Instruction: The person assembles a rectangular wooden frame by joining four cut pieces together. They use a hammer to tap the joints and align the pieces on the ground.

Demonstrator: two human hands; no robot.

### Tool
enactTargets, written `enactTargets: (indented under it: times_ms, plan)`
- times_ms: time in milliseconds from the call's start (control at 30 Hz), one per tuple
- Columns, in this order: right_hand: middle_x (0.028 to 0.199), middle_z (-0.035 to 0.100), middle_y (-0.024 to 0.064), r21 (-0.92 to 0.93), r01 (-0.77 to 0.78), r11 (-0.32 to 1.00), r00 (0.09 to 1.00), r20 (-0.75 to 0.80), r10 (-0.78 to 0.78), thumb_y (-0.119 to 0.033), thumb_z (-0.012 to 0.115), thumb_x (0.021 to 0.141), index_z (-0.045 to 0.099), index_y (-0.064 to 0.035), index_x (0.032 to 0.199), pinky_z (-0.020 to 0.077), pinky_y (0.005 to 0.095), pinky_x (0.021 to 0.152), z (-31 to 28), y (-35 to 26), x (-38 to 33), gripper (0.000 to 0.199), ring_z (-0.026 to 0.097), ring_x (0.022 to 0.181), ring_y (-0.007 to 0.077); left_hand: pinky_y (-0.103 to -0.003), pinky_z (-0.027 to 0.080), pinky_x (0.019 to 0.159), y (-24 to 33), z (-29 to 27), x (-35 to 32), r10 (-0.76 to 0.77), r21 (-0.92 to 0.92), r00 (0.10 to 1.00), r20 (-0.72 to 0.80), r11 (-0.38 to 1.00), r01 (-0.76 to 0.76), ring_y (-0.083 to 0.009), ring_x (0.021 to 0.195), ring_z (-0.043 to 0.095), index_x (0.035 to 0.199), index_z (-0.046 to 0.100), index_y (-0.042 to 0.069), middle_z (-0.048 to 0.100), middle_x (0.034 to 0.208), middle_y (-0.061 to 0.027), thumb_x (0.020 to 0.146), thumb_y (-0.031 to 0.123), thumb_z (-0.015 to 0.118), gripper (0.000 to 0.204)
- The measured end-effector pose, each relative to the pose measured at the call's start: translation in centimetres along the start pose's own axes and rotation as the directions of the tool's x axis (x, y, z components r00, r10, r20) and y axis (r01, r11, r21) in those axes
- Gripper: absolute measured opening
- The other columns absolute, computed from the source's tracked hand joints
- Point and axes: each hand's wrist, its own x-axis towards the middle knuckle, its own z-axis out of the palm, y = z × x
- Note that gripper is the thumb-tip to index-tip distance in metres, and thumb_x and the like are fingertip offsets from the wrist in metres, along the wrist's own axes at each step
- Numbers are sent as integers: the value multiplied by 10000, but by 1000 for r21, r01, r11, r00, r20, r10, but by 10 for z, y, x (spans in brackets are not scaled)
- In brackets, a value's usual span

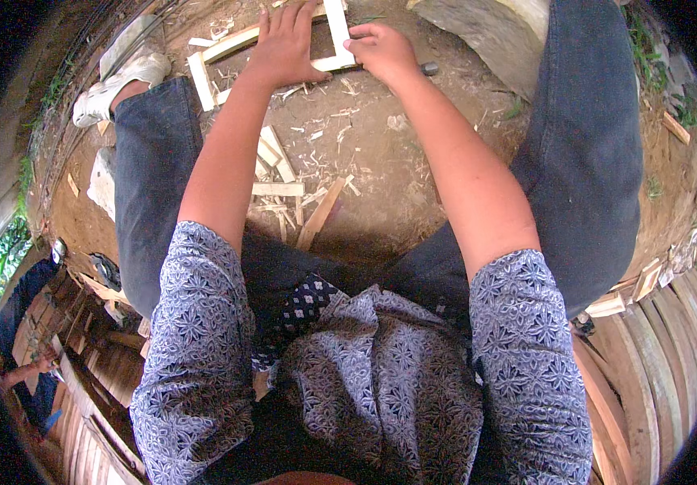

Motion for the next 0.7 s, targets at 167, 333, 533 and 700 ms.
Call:
enactTargets:
  times_ms: [167,333,533,700]
  plan:
    - [1042,709,58,83,-63,995,997,50,59,-204,712,944,627,-35,1272,548,247,740,3,-9,-11,378,636,843,88,-623,179,1218,-10,17,-1,46,44,994,-103,998,-42,-344,1423,362,1530,285,63,422,1479,-148,532,492,924,1260]
    - [975,750,97,102,-5,995,998,-54,10,-172,719,916,675,-17,1207,570,271,656,10,-7,-13,333,688,767,129,-610,188,1219,-11,19,-1,54,35,990,-127,998,-50,-349,1414,373,1518,310,61,421,1477,-154,523,484,927,1245]
    - [968,754,94,86,33,996,992,-123,-22,-169,724,912,688,-18,1192,573,270,643,15,-6,-16,320,694,754,128,-607,189,1219,-13,26,2,60,24,985,-161,998,-57,-353,1410,374,1516,311,65,416,1476,-155,510,461,930,1246]
    - [1019,741,101,52,-1,999,992,-130,8,-172,723,918,677,-19,1216,579,273,678,17,-4,-16,338,696,808,136,-602,187,1219,-15,31,1,62,18,983,-171,998,-60,-356,1407,375,1511,314,61,416,1472,-153,514,451,930,1236]
